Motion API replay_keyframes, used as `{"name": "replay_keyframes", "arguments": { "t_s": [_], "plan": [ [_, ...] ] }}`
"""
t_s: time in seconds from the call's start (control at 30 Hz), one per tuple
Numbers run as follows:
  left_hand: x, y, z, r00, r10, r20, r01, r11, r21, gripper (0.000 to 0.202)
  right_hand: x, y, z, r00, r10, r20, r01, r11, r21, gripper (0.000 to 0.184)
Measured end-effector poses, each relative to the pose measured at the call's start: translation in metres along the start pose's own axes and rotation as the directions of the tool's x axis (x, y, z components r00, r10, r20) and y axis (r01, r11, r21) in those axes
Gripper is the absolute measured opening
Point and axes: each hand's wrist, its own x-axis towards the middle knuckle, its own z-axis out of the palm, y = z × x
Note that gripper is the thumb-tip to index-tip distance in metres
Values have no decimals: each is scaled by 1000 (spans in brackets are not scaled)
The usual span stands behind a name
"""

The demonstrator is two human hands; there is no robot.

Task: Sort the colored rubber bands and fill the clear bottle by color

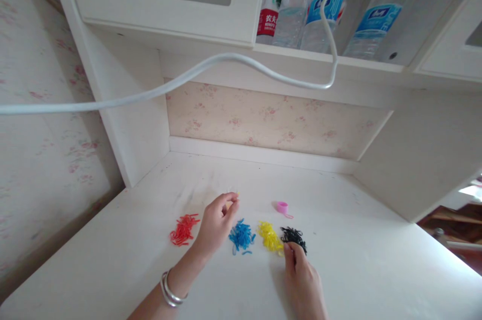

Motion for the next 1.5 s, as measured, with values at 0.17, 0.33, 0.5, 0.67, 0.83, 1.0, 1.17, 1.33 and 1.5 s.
{"name": "replay_keyframes", "arguments": {
  "t_s": [0.17, 0.33, 0.5, 0.67, 0.83, 1.0, 1.17, 1.33, 1.5],
  "plan": [
    [9, -5, -15, 994, -41, -104, 35, 998, -56, 31, 1, 3, 0, 998, 36, -49, -32, 996, 83, 42],
    [21, -13, -21, 980, 52, -192, -45, 998, 42, 27, -1, 0, -5, 996, 52, -68, -38, 981, 190, 43],
    [32, -18, -16, 985, 9, -171, -1, 999, 47, 29, -1, 1, -10, 986, 134, -98, -106, 963, 247, 46],
    [42, -21, -7, 983, -2, -181, 8, 999, 37, 30, -1, 5, -8, 981, 172, -93, -140, 949, 284, 50],
    [45, -25, -3, 985, -17, -174, 32, 996, 80, 30, 0, 8, -7, 981, 170, -95, -131, 939, 319, 50],
    [45, -26, -1, 990, 21, -143, -4, 993, 121, 32, 0, 10, -7, 979, 184, -86, -145, 928, 342, 50],
    [44, -26, -2, 990, 19, -140, -8, 997, 78, 30, -2, 8, -7, 975, 208, -78, -160, 900, 405, 50],
    [40, -27, -9, 989, -26, -144, 26, 1000, 1, 29, -1, 8, -5, 974, 206, -94, -143, 882, 450, 52],
    [24, -26, -20, 981, -84, -177, 74, 995, -64, 27, 5, 9, -2, 977, 160, -144, -74, 879, 471, 50]
  ]
}}
